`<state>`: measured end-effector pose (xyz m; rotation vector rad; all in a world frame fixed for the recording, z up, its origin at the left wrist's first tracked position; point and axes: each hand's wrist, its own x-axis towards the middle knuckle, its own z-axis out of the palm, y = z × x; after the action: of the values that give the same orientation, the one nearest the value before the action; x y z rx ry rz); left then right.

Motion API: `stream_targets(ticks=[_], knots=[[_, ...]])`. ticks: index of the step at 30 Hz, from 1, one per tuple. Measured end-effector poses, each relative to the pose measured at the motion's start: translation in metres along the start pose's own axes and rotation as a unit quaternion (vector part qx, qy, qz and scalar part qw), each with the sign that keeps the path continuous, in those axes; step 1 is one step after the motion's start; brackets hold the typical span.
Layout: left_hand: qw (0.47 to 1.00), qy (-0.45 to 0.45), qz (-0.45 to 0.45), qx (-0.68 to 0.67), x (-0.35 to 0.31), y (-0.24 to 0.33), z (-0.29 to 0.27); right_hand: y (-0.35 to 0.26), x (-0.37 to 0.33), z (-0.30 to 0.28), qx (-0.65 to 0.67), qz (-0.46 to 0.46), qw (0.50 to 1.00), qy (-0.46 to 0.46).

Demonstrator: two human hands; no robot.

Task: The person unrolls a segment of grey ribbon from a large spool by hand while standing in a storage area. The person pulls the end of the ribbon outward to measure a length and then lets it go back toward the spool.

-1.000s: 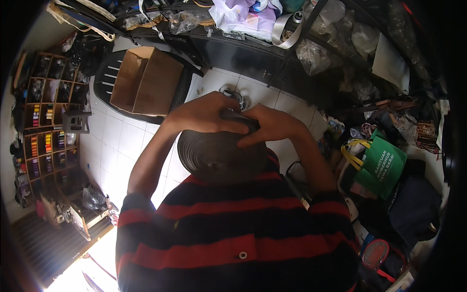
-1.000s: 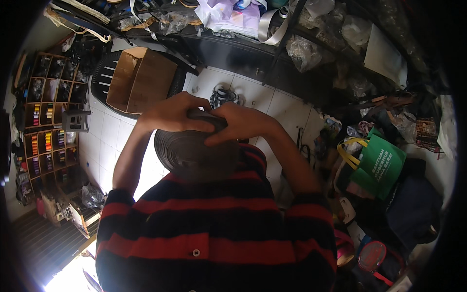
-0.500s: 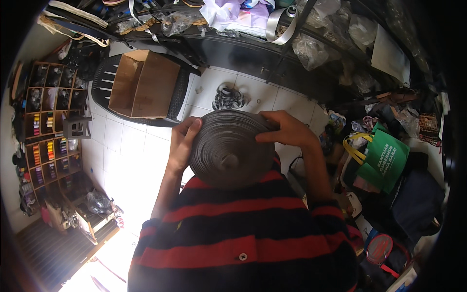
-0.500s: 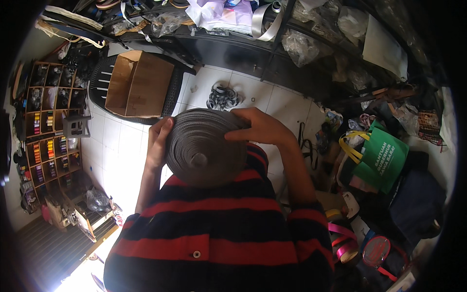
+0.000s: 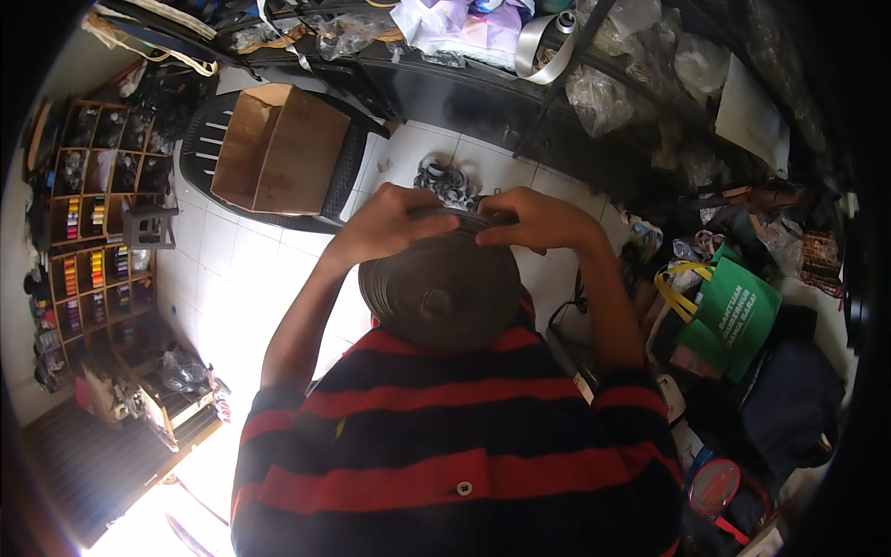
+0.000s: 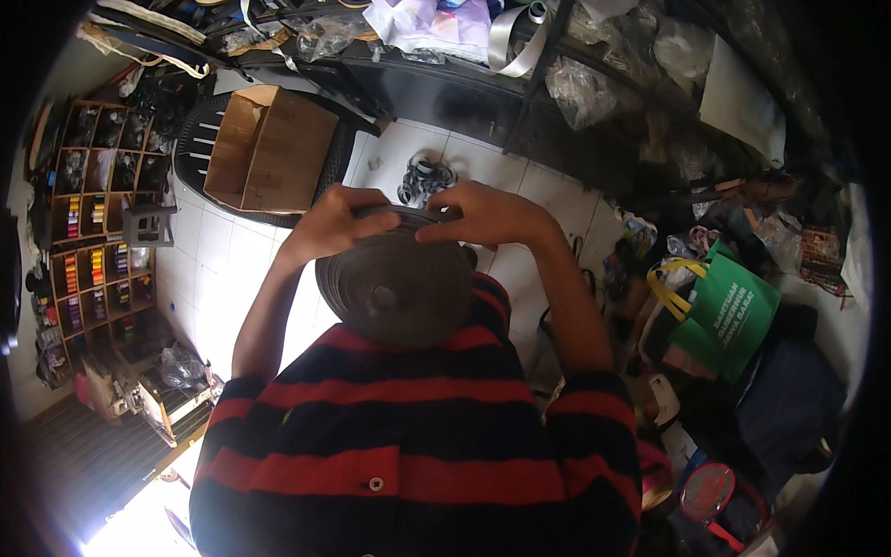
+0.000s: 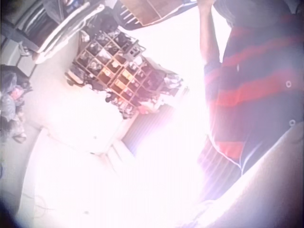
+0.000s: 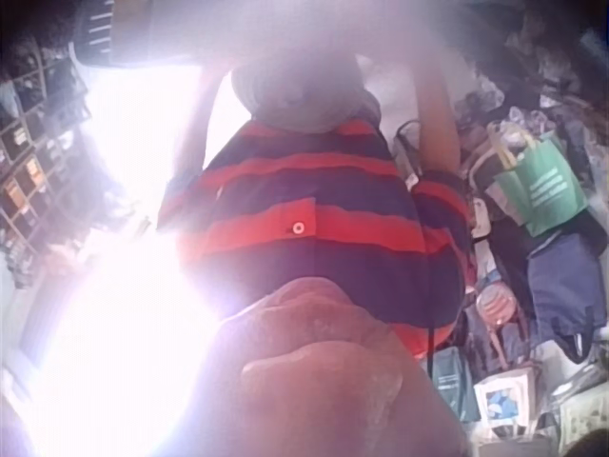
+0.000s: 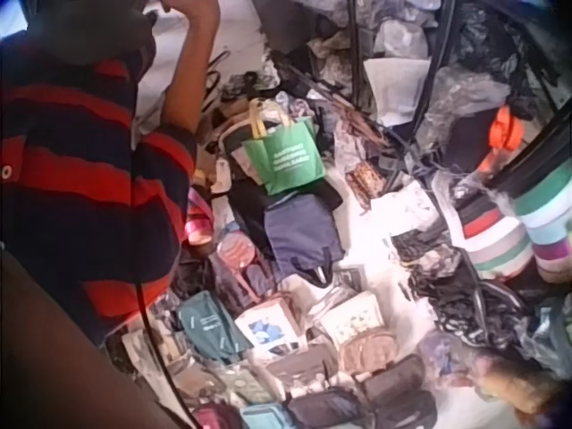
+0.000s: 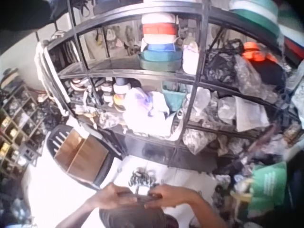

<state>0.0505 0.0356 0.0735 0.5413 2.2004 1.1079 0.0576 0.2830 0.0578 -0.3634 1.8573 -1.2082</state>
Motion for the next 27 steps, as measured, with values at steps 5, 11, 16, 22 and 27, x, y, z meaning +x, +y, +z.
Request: stream_targets(ticks=[5,11,16,22,27], knots=[[0.972,0.186,-0.051,-0.132,-0.019,-0.014,0.013,0.008,-0.003,0.009,0.034,-0.045,0.996,0.074],[0.933,0.262,-0.122,-0.213,-0.025,-0.027,0.045,0.025,0.009,0.005,0.065,-0.050,0.991,0.108],[0.988,0.108,-0.033,-0.103,-0.027,-0.039,0.016,0.021,0.017,-0.015,0.055,-0.040,0.998,-0.010],[1.000,-0.015,-0.022,-0.015,0.010,0.006,0.002,0.013,0.033,-0.007,0.023,-0.153,0.988,-0.003],[0.996,-0.037,-0.083,0.008,0.000,0.002,-0.005,0.023,0.009,-0.013,0.054,-0.020,0.998,0.039]])
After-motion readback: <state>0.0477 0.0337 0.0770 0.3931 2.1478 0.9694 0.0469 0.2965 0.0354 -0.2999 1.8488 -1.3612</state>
